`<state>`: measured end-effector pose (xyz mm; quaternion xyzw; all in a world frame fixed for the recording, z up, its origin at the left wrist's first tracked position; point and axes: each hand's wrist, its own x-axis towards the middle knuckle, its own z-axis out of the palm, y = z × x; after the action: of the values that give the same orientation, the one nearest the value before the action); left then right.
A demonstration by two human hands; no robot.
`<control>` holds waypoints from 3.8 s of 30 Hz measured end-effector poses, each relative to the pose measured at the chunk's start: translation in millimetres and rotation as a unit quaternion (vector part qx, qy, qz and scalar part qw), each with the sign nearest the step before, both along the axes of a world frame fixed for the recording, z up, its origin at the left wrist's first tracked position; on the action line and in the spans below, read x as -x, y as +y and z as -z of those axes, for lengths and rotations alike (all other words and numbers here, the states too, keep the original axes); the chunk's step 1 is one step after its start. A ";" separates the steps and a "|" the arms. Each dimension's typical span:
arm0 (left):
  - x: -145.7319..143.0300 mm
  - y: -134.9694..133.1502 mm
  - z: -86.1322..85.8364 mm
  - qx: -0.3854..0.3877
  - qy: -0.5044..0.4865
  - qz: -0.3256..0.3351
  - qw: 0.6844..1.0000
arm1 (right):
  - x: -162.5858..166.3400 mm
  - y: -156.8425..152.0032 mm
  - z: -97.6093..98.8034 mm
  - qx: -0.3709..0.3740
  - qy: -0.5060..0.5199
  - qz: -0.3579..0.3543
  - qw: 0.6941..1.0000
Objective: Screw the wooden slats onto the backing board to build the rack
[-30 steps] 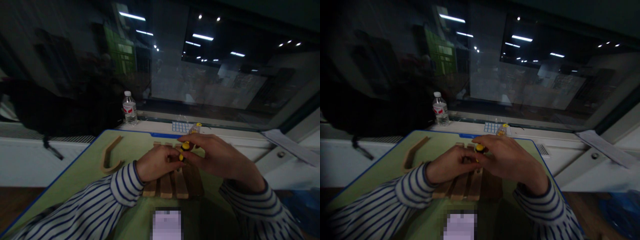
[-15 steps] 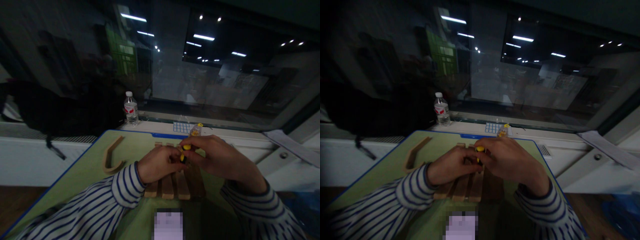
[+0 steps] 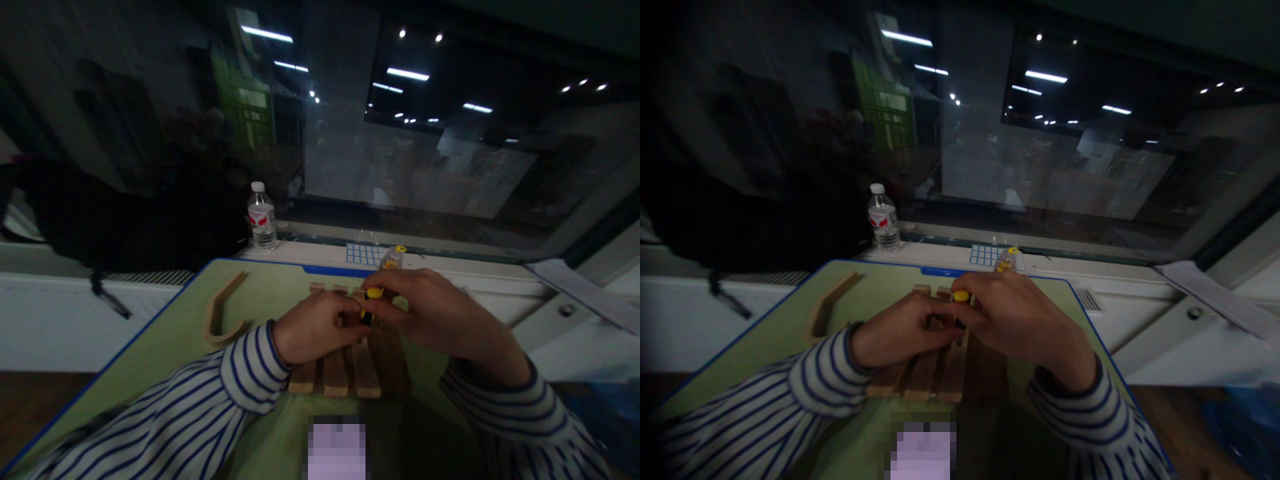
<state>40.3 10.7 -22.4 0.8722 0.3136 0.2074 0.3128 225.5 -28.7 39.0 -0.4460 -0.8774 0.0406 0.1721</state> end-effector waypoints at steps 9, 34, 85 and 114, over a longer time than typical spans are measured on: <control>1.0 -1.0 0.3 -0.003 0.013 -0.006 1.000 | 1.1 -0.6 0.0 -0.001 -0.006 0.003 1.000; 0.9 3.0 1.5 -0.018 0.031 0.011 0.999 | -0.9 -0.6 3.6 -0.033 0.017 -0.053 0.998; -0.9 14.1 -12.6 0.011 0.088 0.017 0.996 | 3.1 0.0 2.2 0.032 0.044 -0.034 0.998; 0.5 15.2 0.8 0.038 0.027 0.045 0.998 | -4.4 1.8 7.7 -0.033 -0.024 0.030 0.999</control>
<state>39.8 25.9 -23.2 0.8783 0.2900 0.1575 0.3459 229.9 -26.9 31.3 -0.4673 -0.8682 -0.0040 0.1668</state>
